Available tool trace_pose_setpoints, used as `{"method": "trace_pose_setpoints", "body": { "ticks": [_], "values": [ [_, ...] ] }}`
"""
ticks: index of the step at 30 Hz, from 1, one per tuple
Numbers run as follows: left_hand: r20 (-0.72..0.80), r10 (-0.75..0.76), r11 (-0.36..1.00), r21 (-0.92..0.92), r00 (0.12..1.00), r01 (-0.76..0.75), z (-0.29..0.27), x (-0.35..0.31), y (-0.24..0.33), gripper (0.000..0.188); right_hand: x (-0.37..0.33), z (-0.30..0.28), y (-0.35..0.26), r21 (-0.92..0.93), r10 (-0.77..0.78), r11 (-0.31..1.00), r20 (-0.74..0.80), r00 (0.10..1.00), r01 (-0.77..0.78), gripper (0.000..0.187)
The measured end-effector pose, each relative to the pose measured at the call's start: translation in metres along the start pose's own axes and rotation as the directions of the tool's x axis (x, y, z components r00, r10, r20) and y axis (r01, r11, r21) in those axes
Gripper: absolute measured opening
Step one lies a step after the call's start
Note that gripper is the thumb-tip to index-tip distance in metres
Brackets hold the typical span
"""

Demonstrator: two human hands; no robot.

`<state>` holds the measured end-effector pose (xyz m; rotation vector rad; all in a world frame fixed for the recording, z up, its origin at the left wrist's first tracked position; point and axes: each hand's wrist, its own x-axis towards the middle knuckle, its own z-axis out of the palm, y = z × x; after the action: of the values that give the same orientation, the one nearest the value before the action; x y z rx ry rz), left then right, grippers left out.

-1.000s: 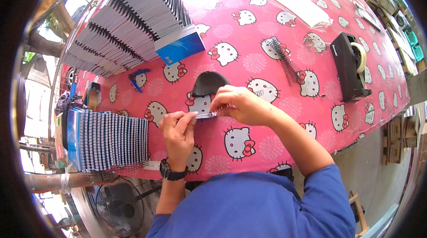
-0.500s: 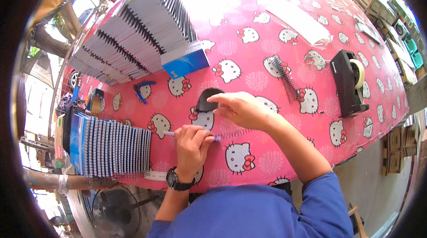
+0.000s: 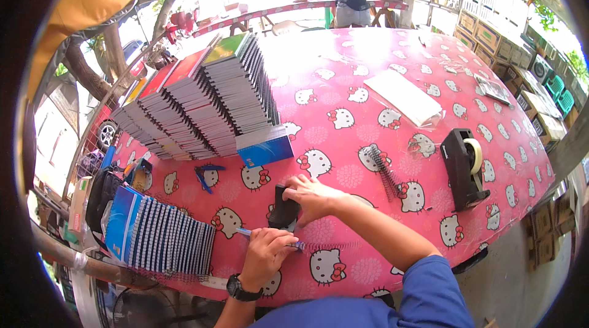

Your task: The person assembles small booklets by folding pages and fitting them into covers by hand at a table.

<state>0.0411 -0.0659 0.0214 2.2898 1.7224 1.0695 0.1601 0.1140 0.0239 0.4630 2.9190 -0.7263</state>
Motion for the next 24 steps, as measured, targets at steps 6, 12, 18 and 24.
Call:
{"method": "trace_pose_setpoints", "body": {
  "ticks": [6, 12, 18, 24],
  "values": [
    [-0.086, -0.042, 0.996, -0.076, 0.995, 0.036, -0.002, 0.011, 0.009, 0.019, 0.007, 0.032, -0.001, -0.061, -0.069, 0.997, -0.299, 0.952, 0.053, 0.06],
    [0.006, 0.005, 0.999, 0.037, 1.0, -0.006, -0.001, 0.004, 0.002, 0.02, -0.003, 0.033, -0.002, 0.076, -0.065, 0.991, -0.467, 0.882, 0.114, 0.055],
    [0.076, -0.063, 0.998, 0.008, 0.995, 0.063, 0.0, -0.003, -0.004, 0.021, -0.043, 0.017, 0.007, 0.667, 0.109, 0.728, -0.341, 0.934, 0.159, 0.044],
    [-0.008, -0.018, 0.991, 0.132, 1.0, 0.019, -0.01, -0.007, -0.021, 0.021, -0.076, 0.029, 0.01, 0.878, 0.065, 0.444, -0.232, 0.971, 0.18, 0.052]
  ]
}}
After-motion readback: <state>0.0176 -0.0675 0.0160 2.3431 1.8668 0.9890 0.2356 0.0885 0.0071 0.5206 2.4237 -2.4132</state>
